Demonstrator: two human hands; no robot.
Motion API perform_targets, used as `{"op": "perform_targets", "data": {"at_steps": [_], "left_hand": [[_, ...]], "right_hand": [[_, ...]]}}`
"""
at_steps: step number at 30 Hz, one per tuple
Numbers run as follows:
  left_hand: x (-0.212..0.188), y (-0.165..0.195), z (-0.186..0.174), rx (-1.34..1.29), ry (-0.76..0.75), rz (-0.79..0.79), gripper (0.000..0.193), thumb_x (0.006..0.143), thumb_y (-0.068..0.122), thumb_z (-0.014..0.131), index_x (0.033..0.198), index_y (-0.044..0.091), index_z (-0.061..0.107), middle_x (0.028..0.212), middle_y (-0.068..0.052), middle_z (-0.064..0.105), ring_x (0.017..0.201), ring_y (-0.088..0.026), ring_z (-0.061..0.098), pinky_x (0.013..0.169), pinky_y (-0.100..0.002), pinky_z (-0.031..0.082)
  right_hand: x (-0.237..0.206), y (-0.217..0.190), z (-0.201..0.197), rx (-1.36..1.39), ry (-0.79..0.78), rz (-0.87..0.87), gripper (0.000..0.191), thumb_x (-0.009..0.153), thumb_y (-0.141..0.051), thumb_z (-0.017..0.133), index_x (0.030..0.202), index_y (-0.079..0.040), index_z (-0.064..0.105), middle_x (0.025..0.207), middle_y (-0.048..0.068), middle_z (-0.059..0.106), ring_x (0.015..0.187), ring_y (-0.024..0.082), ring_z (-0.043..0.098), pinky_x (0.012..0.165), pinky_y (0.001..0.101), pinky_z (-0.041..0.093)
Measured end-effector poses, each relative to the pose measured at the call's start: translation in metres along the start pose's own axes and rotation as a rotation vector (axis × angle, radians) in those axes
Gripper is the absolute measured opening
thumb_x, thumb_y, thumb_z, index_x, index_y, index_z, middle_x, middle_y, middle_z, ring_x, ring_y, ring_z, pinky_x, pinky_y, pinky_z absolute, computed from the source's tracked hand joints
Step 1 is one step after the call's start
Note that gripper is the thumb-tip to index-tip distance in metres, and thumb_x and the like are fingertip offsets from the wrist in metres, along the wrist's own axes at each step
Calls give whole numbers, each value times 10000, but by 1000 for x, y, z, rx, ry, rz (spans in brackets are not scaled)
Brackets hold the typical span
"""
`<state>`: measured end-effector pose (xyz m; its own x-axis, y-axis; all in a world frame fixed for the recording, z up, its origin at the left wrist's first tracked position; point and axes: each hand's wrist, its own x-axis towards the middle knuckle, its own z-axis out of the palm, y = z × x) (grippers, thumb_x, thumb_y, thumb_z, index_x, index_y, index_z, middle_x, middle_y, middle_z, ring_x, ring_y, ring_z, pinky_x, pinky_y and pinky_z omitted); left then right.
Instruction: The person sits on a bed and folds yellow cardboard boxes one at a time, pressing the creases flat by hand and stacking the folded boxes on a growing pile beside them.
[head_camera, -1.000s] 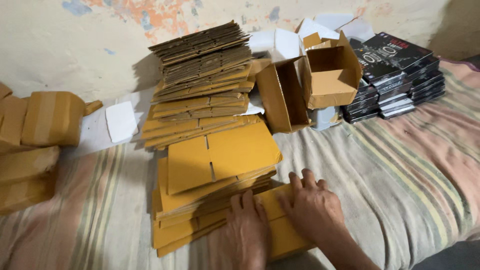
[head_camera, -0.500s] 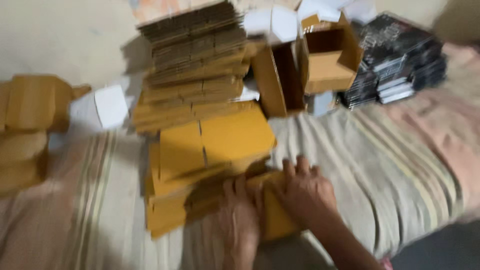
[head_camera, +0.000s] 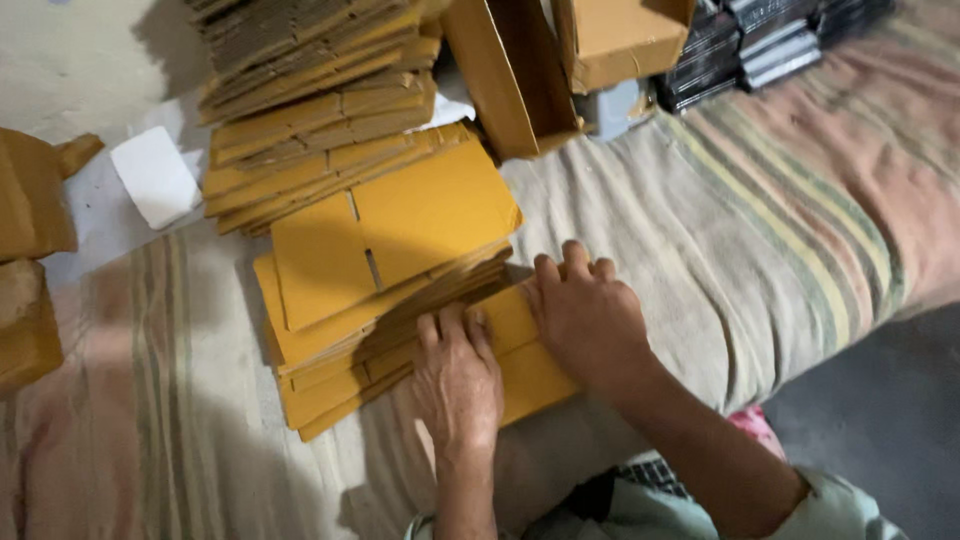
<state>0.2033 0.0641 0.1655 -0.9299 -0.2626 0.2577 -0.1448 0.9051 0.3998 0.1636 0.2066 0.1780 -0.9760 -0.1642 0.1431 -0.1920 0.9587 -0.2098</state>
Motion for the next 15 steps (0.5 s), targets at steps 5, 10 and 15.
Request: {"op": "perform_targets", "data": {"at_steps": [5, 10, 15], "left_hand": [[-1, 4, -3, 50, -15, 6, 311, 994, 351, 551, 1102, 68, 622, 1081, -205, 615, 877, -449, 668, 658, -564, 542], [-1, 2, -2, 10, 45, 43, 243, 1059, 297, 514, 1091, 80, 620, 1110, -198, 622, 943, -445, 661, 725, -553, 542], [-3, 1, -1, 29, 38, 49, 289, 1002, 334, 548, 1082, 65, 619, 1065, -203, 624, 925, -447, 660, 698, -552, 537]], "right_hand": [[-2, 2, 3, -53, 23, -31, 624, 889, -585, 590, 1185, -37, 614, 1174, 217, 604, 917, 376, 658, 615, 443, 600], [-4, 3, 3, -14, 76, -40, 394, 1017, -424, 567, 1173, -69, 639, 1215, 192, 612, 963, 357, 662, 662, 440, 598], [-4, 4, 8, -26, 107, -59, 652, 866, -636, 617, 1143, -46, 639, 1109, 196, 617, 874, 357, 661, 603, 433, 588]]}}
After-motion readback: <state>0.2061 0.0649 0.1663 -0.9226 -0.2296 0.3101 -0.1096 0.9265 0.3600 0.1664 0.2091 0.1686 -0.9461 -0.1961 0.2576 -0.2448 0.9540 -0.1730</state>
